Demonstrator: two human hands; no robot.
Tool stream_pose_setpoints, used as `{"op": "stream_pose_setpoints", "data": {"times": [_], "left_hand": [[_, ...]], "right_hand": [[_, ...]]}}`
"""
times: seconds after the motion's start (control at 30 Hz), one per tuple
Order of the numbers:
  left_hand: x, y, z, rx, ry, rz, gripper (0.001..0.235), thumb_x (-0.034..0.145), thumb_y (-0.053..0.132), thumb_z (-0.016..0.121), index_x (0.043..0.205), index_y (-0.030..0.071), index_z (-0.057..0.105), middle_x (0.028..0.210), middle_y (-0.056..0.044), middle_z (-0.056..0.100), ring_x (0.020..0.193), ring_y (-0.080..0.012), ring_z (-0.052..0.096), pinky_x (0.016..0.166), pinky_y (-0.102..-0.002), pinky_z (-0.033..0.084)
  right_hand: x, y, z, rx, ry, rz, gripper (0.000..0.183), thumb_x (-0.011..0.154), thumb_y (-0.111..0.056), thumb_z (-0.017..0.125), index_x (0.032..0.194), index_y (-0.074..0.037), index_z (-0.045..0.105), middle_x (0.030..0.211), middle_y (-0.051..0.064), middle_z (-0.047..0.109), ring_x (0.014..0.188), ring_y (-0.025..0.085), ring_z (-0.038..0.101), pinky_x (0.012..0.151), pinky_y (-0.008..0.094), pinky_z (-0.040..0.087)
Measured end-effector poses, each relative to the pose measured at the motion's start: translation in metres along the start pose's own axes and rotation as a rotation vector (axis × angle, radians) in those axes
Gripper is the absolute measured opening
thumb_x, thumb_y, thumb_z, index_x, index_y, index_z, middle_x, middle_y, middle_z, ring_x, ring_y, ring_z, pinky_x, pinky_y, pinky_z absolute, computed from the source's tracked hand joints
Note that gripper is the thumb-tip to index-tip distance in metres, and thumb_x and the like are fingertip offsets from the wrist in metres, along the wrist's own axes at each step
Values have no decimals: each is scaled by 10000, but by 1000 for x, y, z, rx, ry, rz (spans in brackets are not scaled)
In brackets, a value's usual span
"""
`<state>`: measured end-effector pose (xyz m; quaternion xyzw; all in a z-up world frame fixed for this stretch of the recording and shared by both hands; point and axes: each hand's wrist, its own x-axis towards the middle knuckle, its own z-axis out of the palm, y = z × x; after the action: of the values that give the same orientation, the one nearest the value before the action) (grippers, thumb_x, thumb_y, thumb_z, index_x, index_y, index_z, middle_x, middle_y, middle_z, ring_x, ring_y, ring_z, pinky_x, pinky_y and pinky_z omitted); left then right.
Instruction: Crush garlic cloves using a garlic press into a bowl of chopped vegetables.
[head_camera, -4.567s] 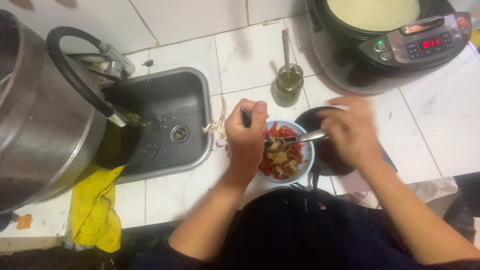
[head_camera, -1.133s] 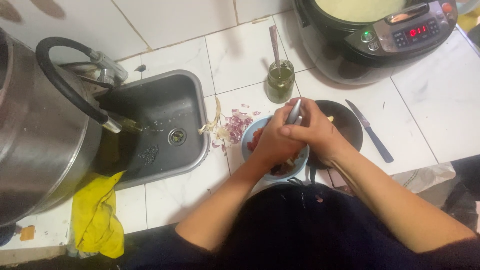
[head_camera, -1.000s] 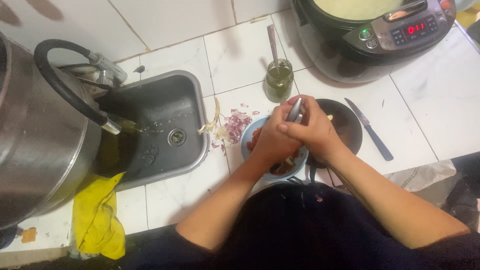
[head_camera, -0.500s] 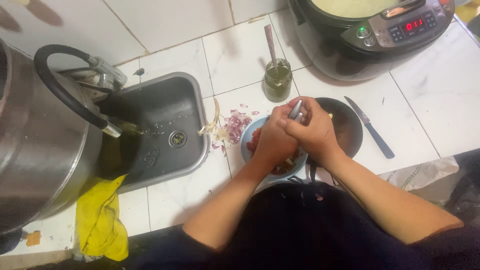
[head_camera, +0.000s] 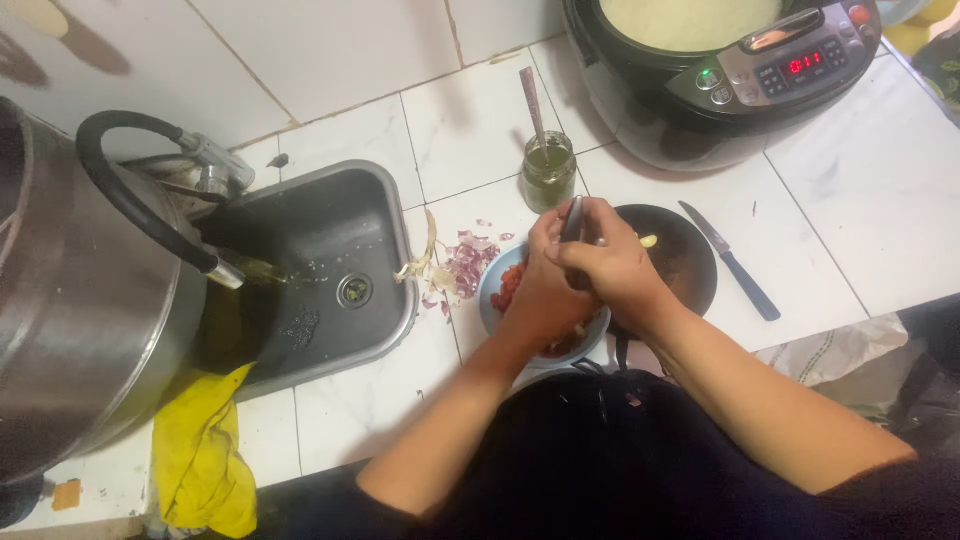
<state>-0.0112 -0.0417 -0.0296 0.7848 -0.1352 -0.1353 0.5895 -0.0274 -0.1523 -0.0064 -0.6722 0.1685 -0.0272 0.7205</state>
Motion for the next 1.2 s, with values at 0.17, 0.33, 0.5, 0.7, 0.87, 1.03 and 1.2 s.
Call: {"op": "stream_pose_setpoints", "data": {"times": [0.17,0.33,0.5,0.7,0.87,1.03,1.2], "left_hand": [[-12,8,-19,-176,-111,-48,1131,684,337,875,1602,87,264,1666,-288,40,1469,-495,291,1206,-441,358],[-13,26,-7,-245,-48,-84,1189,645,342,900,1582,121,202,1673,-243,-13,1480,-453,290,1201,-425,371],[-8,31,3,-314,-57,-49,1275,630,392,887,1562,34,94,1563,-383,212,1442,-519,340,1159,-538,409],[5,25,5,-192,26,-102,1263,573,472,901,1524,157,133,1590,-296,302,1459,-437,371,1194,-475,396],[6,22,-1,-249,5,-38,1464,572,415,904,1615,94,-73,1580,-408,215,1465,-520,291,1198,-591,330],[9,23,1,-275,30,-42,1414,589,413,889,1604,90,-41,1569,-400,237,1458,-516,305,1189,-588,337],[14,26,10,-308,66,-44,1350,610,410,870,1590,84,1,1554,-390,266,1448,-510,324,1179,-584,347]], "right_hand": [[-6,-11,-1,229,-91,-68,548,746,-44,721,1282,-11,616,1060,141,695,957,240,657,835,361,545],[4,0,0,220,-87,-91,514,778,-50,688,1288,-21,629,1048,134,706,937,222,692,793,340,562],[14,10,1,130,-33,-175,507,785,-112,683,1281,-9,658,1037,172,701,929,251,648,777,375,543],[17,9,4,-36,36,-146,391,801,-222,647,1163,-119,748,865,95,732,788,184,645,674,329,531],[28,24,12,-24,35,-291,361,808,-208,665,1126,-55,745,831,121,715,789,216,624,684,347,515],[30,22,13,-97,31,-306,315,801,-200,657,1073,-76,753,775,96,704,707,187,589,612,335,491],[29,16,14,-93,65,-335,303,808,-210,650,1062,-76,748,787,92,712,704,180,586,608,326,476]]}}
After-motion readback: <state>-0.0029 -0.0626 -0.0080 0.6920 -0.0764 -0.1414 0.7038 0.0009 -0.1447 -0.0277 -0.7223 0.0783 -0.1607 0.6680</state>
